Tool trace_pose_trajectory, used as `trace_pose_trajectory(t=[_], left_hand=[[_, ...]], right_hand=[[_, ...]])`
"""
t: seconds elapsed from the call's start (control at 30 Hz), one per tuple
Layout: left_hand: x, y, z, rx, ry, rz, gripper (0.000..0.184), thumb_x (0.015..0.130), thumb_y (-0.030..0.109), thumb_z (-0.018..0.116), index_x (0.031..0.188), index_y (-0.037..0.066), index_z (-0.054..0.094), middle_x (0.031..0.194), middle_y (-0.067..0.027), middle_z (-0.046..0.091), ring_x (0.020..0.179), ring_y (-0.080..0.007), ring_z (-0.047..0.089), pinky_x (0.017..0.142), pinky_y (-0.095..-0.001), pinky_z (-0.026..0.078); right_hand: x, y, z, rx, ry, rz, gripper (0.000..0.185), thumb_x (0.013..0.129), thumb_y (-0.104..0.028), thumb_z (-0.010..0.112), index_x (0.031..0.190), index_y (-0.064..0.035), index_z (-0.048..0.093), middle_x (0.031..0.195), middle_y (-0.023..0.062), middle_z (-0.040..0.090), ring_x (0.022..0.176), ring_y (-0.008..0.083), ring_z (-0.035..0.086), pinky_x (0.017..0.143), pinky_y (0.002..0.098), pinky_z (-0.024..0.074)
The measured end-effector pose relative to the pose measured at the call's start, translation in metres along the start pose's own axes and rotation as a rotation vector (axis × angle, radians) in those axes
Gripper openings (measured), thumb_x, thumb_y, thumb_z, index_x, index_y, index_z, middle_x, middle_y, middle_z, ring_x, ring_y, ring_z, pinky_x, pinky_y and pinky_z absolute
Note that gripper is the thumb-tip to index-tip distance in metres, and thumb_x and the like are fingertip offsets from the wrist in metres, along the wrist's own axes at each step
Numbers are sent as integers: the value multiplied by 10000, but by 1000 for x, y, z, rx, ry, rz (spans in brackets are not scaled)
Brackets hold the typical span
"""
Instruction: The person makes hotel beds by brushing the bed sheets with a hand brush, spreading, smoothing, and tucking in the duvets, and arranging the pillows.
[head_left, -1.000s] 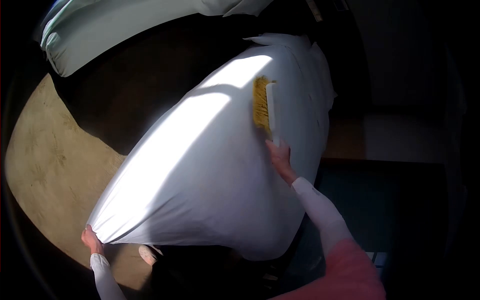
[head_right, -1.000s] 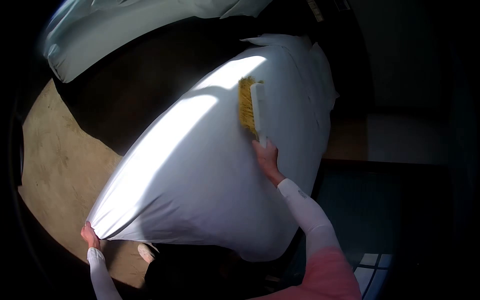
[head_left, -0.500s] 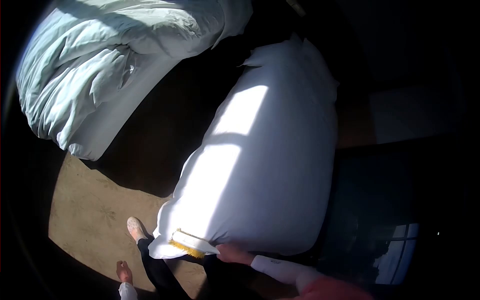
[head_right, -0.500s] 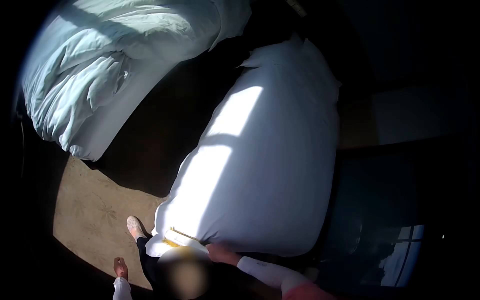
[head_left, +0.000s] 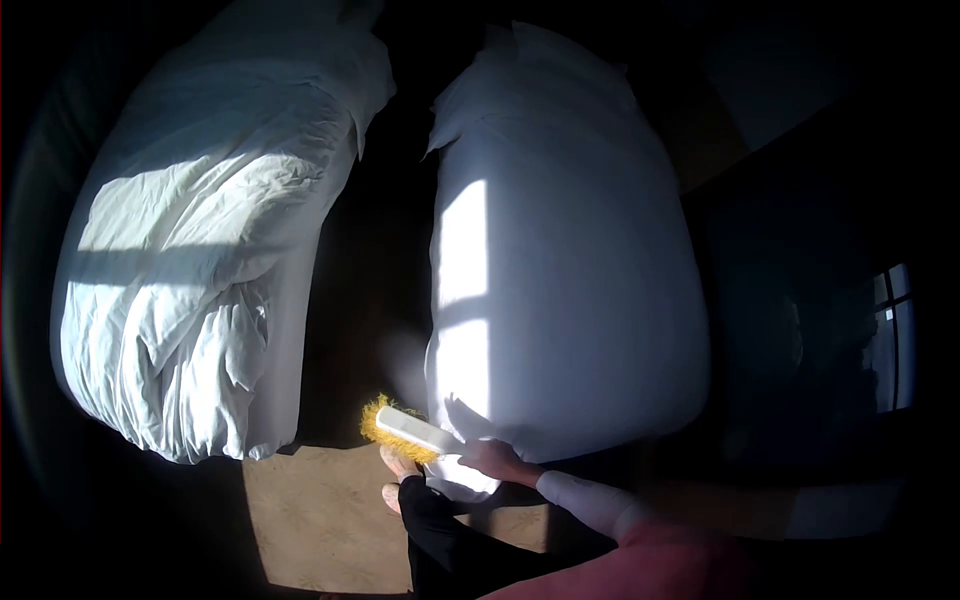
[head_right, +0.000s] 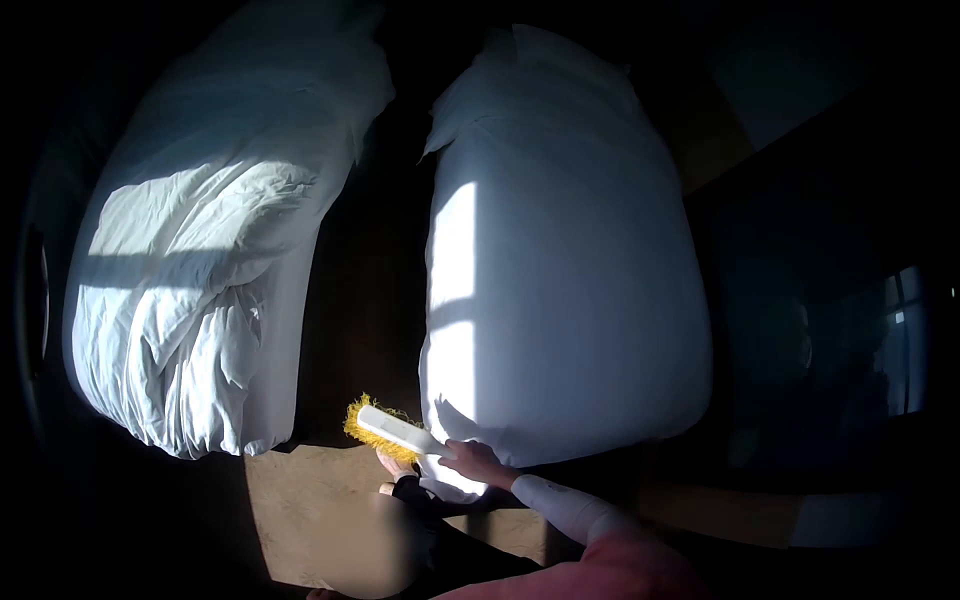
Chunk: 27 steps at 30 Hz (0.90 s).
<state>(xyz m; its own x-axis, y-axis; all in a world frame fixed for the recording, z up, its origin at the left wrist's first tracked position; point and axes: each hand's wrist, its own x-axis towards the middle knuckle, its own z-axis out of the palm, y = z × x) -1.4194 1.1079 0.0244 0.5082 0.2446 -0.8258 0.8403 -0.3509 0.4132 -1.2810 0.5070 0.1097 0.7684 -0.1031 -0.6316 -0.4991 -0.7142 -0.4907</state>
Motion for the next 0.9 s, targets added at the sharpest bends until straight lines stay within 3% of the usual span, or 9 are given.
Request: trace_pose_trajectory(t=[0.13,0.27,0.4,0.53,0.63,0.7,0.73,0.77,0.9], left_hand=[[31,194,99,225,-272,33,412,884,254,503,1203,-7,489,915,-155,648,623,-212,632,527,-297,491],[34,369,171,194,-436,242,397,897,250,496,1193,-15,513,945,-149,662,715,-178,638,640,-291,496],[77,482,229,338,-365,292,378,865,258,536,1128,-11,567,906,-145,671,743,-185,639,681,-289,499],[166,549,284,658,-260,471,319,821,225,569,1053,12,622,793,-81,671,689,-153,621,640,-277,495],[183,676,353,453,-295,594,257,837,181,581,1042,29,611,781,-97,659,721,-187,630,679,-305,500],[208,752,403,560,-251,790,233,863,174,569,1059,49,591,802,-102,656,712,-207,631,685,-311,506],[209,796,434,540,-237,874,216,856,137,580,1057,58,593,783,-108,653,717,-226,636,663,-312,506],[219,835,464,578,-235,963,202,851,106,581,1046,56,591,775,-113,648,711,-241,634,635,-305,502],[238,960,592,566,-112,1378,227,777,142,623,986,62,579,754,-133,609,721,-312,592,654,-398,487]], right_hand=[[34,14,-107,278,307,-72,361,804,-313,646,920,20,565,797,151,593,735,292,580,681,401,445],[103,61,-258,752,540,191,276,838,-306,628,800,-61,506,543,-7,445,418,85,421,384,259,350],[230,197,-410,831,999,354,356,845,-388,616,736,-80,474,496,-11,415,360,107,385,337,280,315],[341,312,-498,1332,1110,625,398,864,-392,590,685,-67,446,482,13,367,367,144,365,351,309,321],[417,257,-474,1109,920,451,362,871,-365,570,675,-84,453,495,19,404,383,133,419,345,327,344],[427,150,-438,618,441,466,416,863,-428,551,738,-31,528,564,82,538,456,216,541,420,360,431],[436,159,-376,-51,495,-13,440,839,-438,576,748,-8,556,596,146,584,546,319,582,538,434,472],[432,127,-352,-149,78,73,533,788,-483,605,807,50,607,720,236,615,700,384,614,677,443,480],[400,90,-225,79,139,6,400,860,-378,559,764,9,563,717,185,627,690,331,626,622,423,475]])
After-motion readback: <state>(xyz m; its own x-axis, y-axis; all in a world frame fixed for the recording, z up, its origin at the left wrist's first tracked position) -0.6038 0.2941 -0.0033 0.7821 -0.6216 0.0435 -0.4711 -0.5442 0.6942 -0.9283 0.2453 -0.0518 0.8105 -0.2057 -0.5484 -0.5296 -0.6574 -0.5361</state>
